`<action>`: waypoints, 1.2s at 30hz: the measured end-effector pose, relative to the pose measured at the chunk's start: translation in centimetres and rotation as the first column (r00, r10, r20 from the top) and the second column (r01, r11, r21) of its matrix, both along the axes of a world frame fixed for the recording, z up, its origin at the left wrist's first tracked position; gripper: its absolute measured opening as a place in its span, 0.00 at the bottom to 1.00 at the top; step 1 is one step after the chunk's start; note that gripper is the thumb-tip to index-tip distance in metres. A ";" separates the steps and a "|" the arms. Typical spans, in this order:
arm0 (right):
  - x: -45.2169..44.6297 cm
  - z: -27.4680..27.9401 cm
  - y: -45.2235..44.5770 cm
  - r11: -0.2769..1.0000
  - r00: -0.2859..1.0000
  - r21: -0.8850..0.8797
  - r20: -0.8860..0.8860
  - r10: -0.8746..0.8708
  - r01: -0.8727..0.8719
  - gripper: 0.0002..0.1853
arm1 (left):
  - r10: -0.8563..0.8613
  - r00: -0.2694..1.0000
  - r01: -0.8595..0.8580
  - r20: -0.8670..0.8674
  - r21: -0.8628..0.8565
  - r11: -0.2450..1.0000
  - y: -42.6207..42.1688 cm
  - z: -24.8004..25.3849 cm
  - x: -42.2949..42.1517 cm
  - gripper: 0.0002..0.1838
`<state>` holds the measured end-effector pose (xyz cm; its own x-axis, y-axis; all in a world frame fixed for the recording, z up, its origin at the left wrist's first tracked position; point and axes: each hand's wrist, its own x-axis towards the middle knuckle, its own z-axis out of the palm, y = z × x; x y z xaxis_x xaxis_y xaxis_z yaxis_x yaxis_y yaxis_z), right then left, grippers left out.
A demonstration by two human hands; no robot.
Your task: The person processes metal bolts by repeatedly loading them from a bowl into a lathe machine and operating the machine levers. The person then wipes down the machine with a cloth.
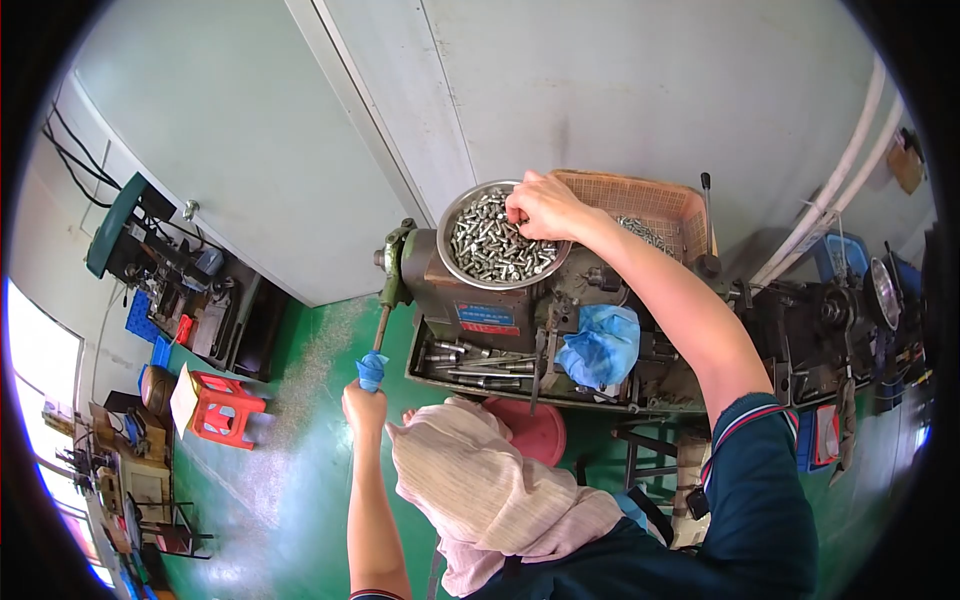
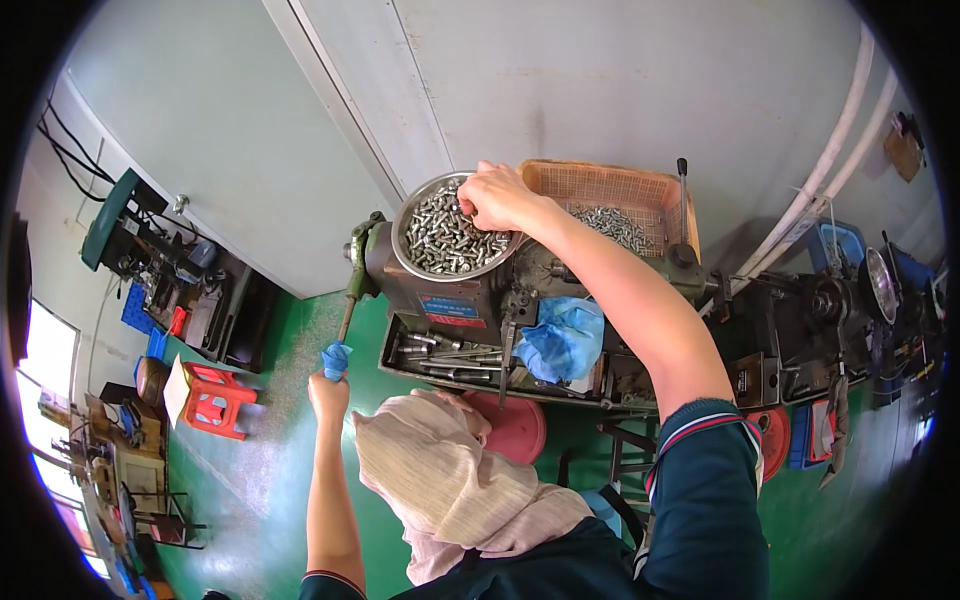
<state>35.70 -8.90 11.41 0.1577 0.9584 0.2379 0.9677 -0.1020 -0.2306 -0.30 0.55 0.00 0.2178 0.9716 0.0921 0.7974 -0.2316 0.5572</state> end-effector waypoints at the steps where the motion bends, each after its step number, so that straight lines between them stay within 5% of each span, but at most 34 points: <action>1: 0.0 0.1 0.1 0.999 1.000 -0.050 0.006 0.016 -0.016 0.06 | -0.004 1.000 0.004 0.005 0.003 1.000 -0.1 0.1 0.0 0.07; 5: 0.3 0.8 -0.7 0.999 0.999 0.023 0.030 0.037 -0.037 0.08 | 0.006 1.000 -0.006 0.018 0.020 1.000 0.2 -0.3 -0.1 0.07; 7: 0.6 2.2 -2.1 0.997 0.960 0.058 -0.279 -0.040 0.058 0.07 | -0.006 1.000 0.005 0.020 0.013 1.000 0.2 -0.4 -0.1 0.07; 8: 1.4 2.1 -2.6 0.997 0.960 0.054 -0.277 -0.042 0.060 0.07 | -0.007 1.000 0.007 0.021 0.009 1.000 0.2 -0.5 -0.1 0.07; 10: 3.1 1.6 -4.2 0.946 0.969 0.281 -0.226 -0.098 0.161 0.07 | -0.015 1.000 0.015 0.013 0.005 1.000 0.2 -0.4 -0.2 0.06; 11: 3.8 1.0 -4.9 0.947 0.969 0.277 -0.223 -0.102 0.164 0.07 | -0.018 1.000 0.018 0.015 0.000 1.000 0.1 -0.3 -0.1 0.06; 14: 5.2 -2.8 -6.4 0.948 0.777 0.049 -0.587 -0.227 0.314 0.09 | 0.001 0.999 -0.001 0.045 -0.018 1.000 -0.1 0.0 0.1 0.06; 19: 3.0 -10.5 -6.1 0.941 0.717 -0.119 -0.619 -0.320 0.316 0.10 | -0.009 1.000 0.009 0.007 -0.002 1.000 0.8 -1.2 -0.5 0.06; 26: 1.2 -9.1 -6.4 0.913 0.711 -0.209 -0.576 -0.404 0.349 0.10 | -0.004 1.000 0.004 0.021 -0.005 1.000 0.2 -0.4 -0.1 0.06; 36: 1.8 -11.6 -5.5 0.946 0.685 -0.063 -0.674 -0.275 0.318 0.11 | 0.001 1.000 -0.001 -0.015 0.031 1.000 0.9 -0.2 -0.3 0.06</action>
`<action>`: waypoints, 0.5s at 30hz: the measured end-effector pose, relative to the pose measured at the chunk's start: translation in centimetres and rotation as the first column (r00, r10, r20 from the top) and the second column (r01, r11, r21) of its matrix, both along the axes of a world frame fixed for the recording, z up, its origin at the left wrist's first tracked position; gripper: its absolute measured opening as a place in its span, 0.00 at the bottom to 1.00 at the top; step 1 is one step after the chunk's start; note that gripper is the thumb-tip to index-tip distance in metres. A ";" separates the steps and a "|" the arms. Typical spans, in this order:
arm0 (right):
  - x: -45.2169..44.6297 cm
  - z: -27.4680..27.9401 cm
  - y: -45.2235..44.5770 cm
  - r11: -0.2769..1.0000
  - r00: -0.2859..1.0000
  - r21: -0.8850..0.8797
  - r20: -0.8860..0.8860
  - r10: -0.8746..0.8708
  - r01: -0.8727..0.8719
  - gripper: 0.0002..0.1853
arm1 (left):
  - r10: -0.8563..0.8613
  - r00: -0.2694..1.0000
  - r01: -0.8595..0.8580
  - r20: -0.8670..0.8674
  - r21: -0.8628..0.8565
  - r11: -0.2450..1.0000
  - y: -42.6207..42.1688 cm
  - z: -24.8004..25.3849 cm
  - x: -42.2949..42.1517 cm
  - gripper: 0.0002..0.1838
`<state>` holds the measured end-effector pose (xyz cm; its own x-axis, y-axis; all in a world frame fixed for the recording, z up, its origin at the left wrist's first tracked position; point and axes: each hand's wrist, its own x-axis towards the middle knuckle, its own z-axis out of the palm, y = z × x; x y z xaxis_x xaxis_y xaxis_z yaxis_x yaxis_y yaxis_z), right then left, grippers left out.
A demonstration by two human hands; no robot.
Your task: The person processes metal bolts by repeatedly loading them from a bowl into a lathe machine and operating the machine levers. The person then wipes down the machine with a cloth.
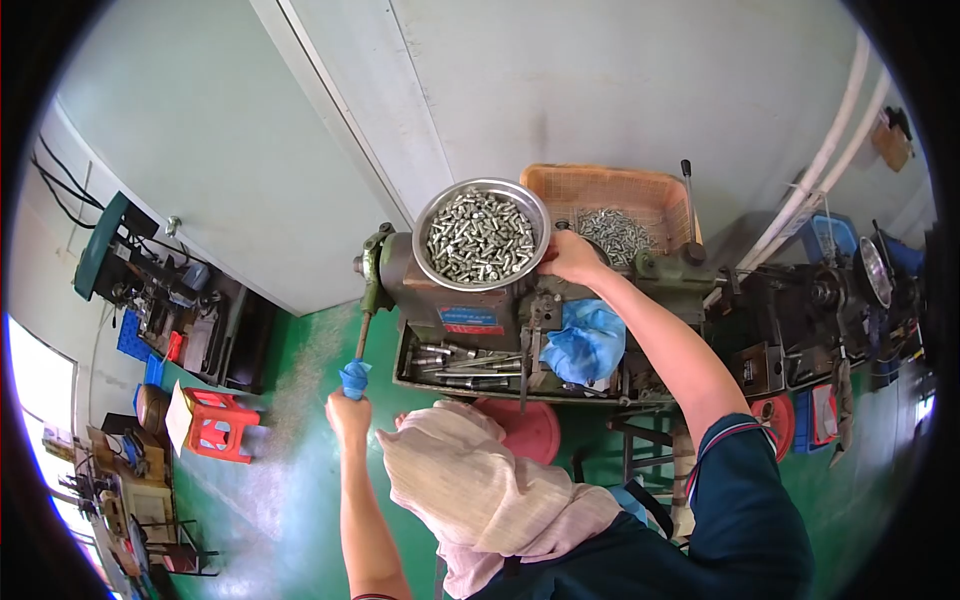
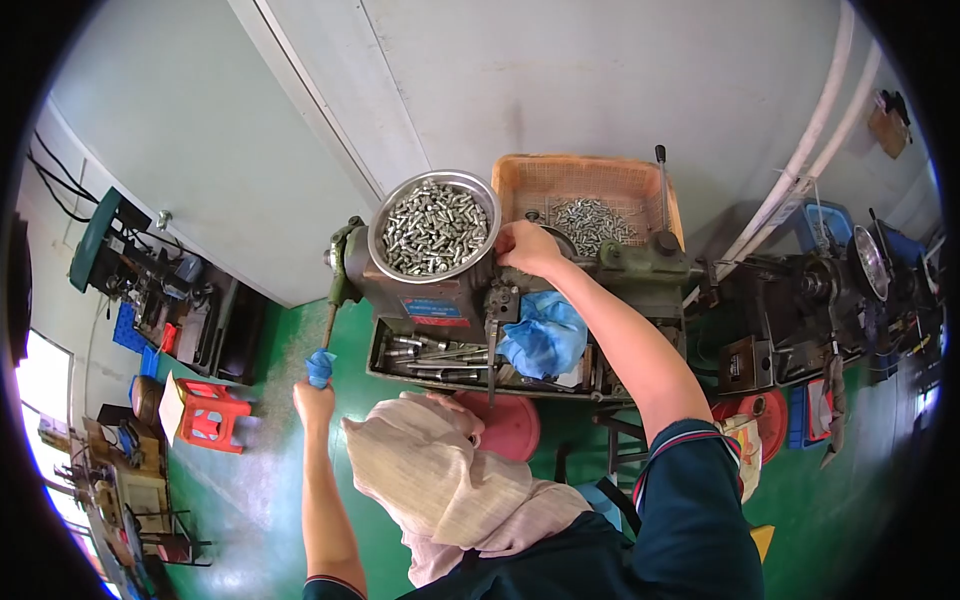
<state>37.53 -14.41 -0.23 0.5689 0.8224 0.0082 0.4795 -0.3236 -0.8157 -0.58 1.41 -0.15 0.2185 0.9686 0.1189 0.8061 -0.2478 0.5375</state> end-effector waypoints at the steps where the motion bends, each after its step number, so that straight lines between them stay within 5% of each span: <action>1: 0.0 -0.2 0.0 1.000 1.000 0.013 0.000 0.002 -0.002 0.10 | 0.008 1.000 -0.007 -0.030 0.040 0.999 0.5 0.0 -0.3 0.06; 6: 0.7 1.0 -0.1 0.995 0.995 0.035 0.031 0.091 -0.092 0.12 | -0.012 0.992 0.019 -0.125 0.058 0.998 5.2 -0.5 -2.7 0.06; 7: 1.1 2.0 -0.6 0.998 0.987 -0.022 0.147 0.066 -0.063 0.11 | -0.036 0.991 0.043 -0.130 0.047 0.998 6.1 -0.6 -3.0 0.06; 10: 3.8 4.9 -2.0 0.971 0.925 -0.214 0.380 -0.018 0.106 0.09 | -0.067 0.988 0.070 -0.135 0.011 0.998 7.0 -1.2 -3.3 0.07; 15: 8.5 8.7 -7.1 0.724 0.778 -0.502 0.624 -0.076 0.474 0.12 | -0.076 0.992 0.076 -0.096 -0.001 0.997 7.0 -1.5 -3.6 0.07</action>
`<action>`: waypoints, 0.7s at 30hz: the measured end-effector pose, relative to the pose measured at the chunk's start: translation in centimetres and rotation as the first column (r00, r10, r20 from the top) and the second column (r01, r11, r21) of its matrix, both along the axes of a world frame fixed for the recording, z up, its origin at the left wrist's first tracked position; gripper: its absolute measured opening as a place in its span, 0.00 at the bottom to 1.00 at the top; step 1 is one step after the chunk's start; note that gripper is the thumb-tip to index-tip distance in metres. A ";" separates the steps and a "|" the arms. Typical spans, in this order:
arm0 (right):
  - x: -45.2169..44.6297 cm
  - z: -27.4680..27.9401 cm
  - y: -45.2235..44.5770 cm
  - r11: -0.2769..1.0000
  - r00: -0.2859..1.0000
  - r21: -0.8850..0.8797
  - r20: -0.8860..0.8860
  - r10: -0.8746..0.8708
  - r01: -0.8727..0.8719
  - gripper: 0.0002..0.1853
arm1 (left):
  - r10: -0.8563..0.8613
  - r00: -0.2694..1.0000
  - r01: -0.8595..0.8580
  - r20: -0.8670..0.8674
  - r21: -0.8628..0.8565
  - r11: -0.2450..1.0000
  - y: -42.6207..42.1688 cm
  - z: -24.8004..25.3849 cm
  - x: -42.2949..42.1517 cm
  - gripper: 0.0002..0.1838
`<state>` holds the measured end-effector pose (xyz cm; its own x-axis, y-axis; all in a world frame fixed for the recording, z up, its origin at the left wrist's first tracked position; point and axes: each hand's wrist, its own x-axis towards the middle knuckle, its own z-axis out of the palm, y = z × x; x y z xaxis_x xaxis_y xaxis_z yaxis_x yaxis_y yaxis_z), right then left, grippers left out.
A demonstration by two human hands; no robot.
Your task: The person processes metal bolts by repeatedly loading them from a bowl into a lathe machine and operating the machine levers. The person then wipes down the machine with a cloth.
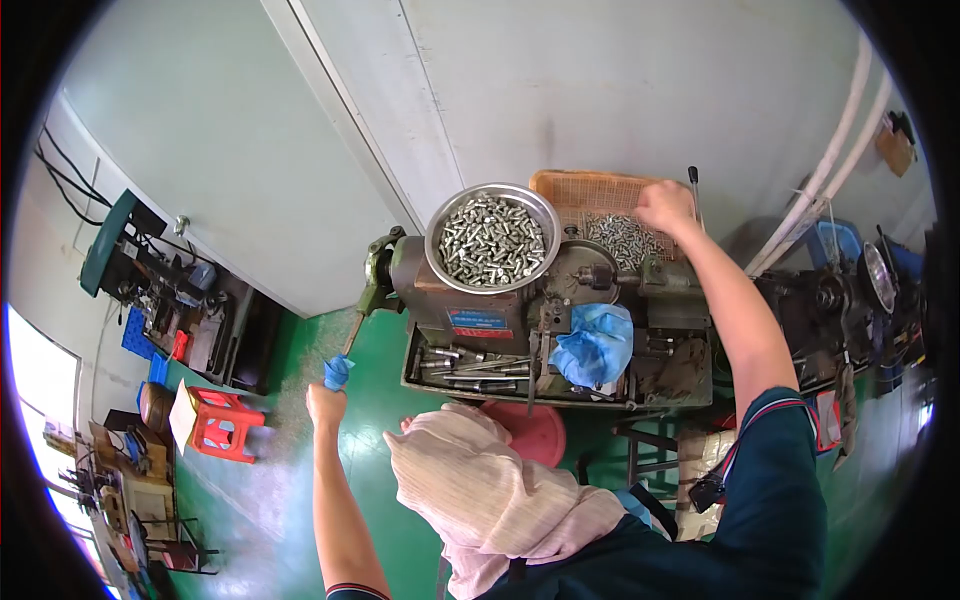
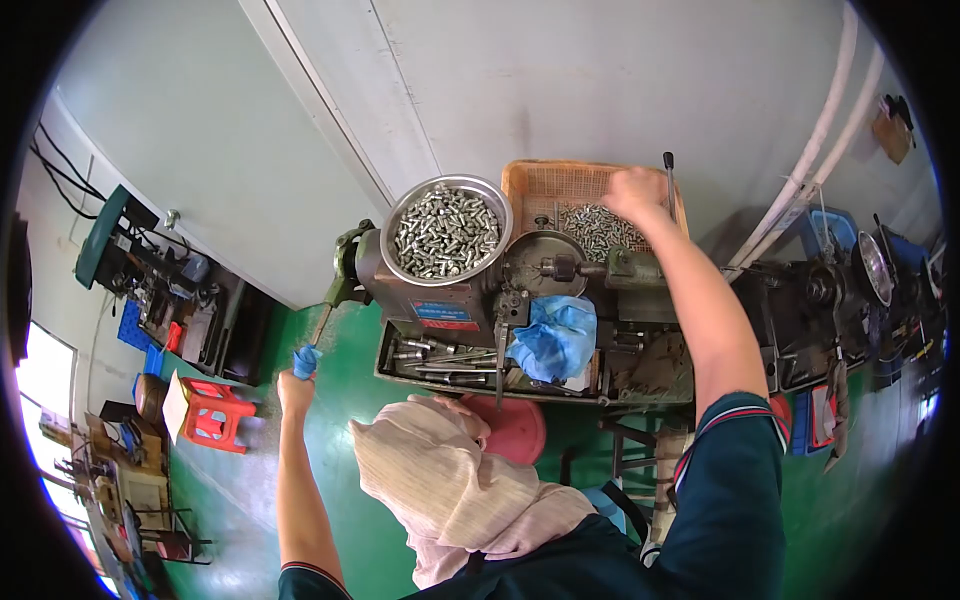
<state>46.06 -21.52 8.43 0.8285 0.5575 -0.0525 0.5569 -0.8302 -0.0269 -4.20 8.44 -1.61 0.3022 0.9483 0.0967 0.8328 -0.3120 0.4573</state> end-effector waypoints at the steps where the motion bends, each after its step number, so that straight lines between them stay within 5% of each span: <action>1: 1.9 -1.0 -1.5 0.998 0.991 -0.050 0.134 -0.028 0.035 0.18 | 0.006 1.000 -0.006 0.003 -0.002 1.000 -0.2 0.1 0.0 0.07; 6: 4.2 -2.2 -10.8 0.991 0.965 0.077 0.229 -0.129 0.114 0.21 | 0.012 1.000 -0.012 0.014 -0.008 1.000 -0.6 0.7 0.4 0.07; 8: 4.3 -4.6 -14.8 0.956 0.908 0.271 0.365 -0.207 0.109 0.21 | 0.006 1.000 -0.006 0.009 -0.004 1.000 -0.4 0.5 0.3 0.07; 13: -0.5 -3.8 -21.5 0.989 0.830 0.128 0.541 -0.137 0.081 0.22 | -0.013 1.000 0.013 0.028 0.026 1.000 -0.3 0.2 0.1 0.06; 16: -2.5 -1.8 -22.1 0.982 0.919 0.053 0.346 -0.190 0.183 0.25 | -0.016 0.999 0.016 0.028 0.014 1.000 -0.8 0.8 0.4 0.06; 21: -2.8 -2.2 -22.6 0.984 0.900 0.139 0.405 -0.158 0.110 0.29 | 0.000 1.000 -0.001 0.030 0.031 1.000 -0.4 0.4 0.3 0.07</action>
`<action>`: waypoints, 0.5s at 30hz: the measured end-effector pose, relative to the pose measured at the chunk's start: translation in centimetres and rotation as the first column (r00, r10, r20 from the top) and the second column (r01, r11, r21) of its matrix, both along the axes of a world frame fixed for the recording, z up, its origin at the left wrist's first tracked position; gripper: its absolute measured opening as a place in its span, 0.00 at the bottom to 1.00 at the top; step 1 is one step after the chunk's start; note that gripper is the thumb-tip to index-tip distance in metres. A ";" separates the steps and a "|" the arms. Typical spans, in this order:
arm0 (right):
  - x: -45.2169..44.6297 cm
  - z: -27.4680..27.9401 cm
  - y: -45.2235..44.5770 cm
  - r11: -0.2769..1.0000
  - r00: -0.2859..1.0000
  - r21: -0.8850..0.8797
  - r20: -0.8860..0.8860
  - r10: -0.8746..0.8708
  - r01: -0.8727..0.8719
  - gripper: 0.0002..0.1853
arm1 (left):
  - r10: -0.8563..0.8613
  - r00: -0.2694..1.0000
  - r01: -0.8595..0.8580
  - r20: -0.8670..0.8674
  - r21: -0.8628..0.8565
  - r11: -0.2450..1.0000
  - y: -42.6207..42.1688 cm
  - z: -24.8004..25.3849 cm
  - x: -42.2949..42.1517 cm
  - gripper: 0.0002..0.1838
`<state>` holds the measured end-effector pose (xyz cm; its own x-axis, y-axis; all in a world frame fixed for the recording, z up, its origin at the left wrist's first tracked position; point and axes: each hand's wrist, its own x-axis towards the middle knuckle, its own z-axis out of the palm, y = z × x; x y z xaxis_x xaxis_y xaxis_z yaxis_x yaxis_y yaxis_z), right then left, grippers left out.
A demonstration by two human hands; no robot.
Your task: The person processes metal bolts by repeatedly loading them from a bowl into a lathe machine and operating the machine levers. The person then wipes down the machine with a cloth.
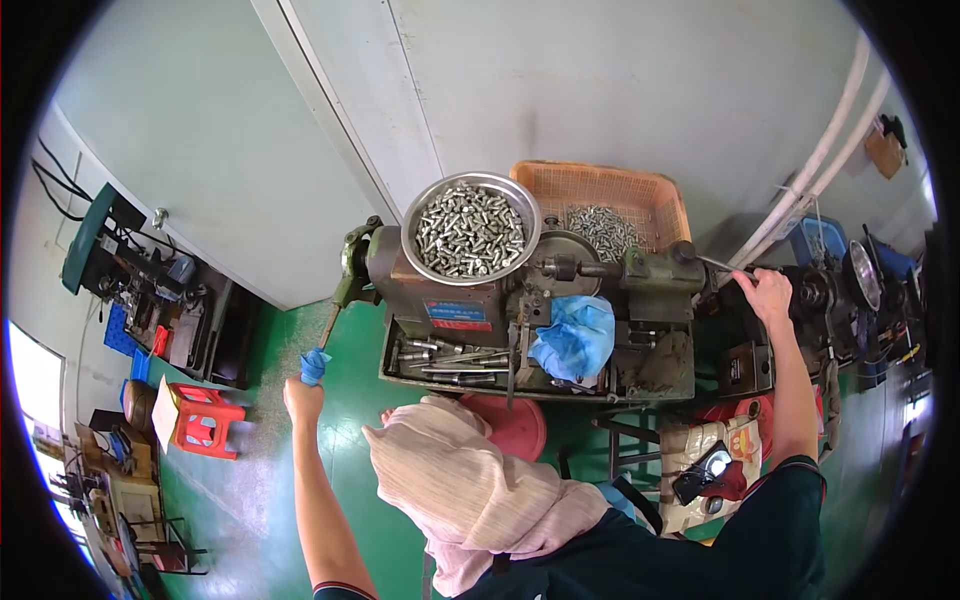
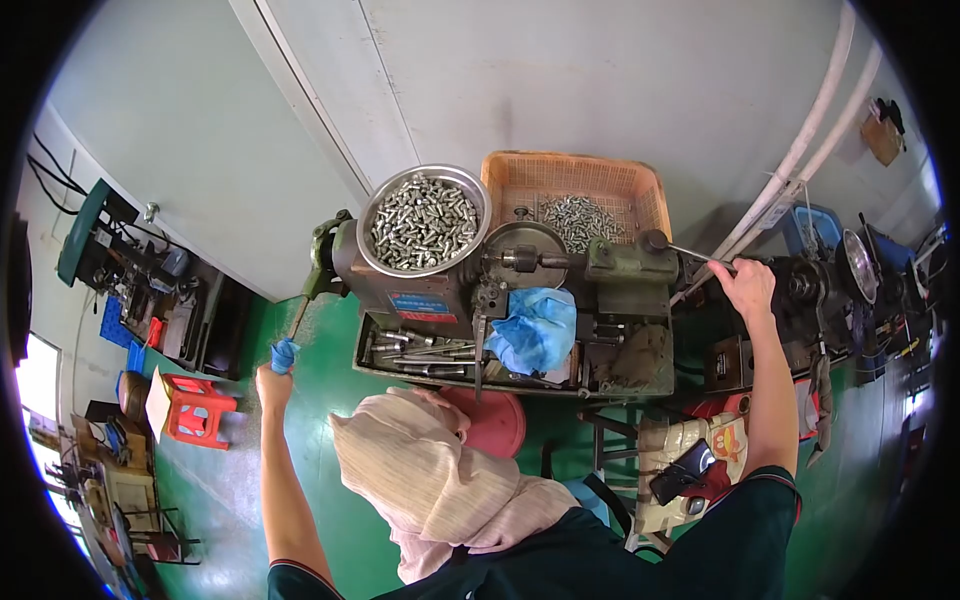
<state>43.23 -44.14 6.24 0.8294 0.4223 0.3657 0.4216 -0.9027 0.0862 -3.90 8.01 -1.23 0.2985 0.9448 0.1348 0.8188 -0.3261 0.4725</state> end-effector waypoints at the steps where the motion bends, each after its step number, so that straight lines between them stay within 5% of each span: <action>1: -0.1 0.0 0.0 1.000 1.000 -0.005 0.018 0.005 -0.005 0.29 | -0.001 1.000 0.001 -0.001 0.000 1.000 0.1 -0.2 -0.1 0.07; 15: -1.3 0.1 0.5 0.995 0.996 -0.035 -0.007 -0.092 0.092 0.30 | -0.007 1.000 0.007 0.013 0.018 1.000 0.0 0.0 0.2 0.07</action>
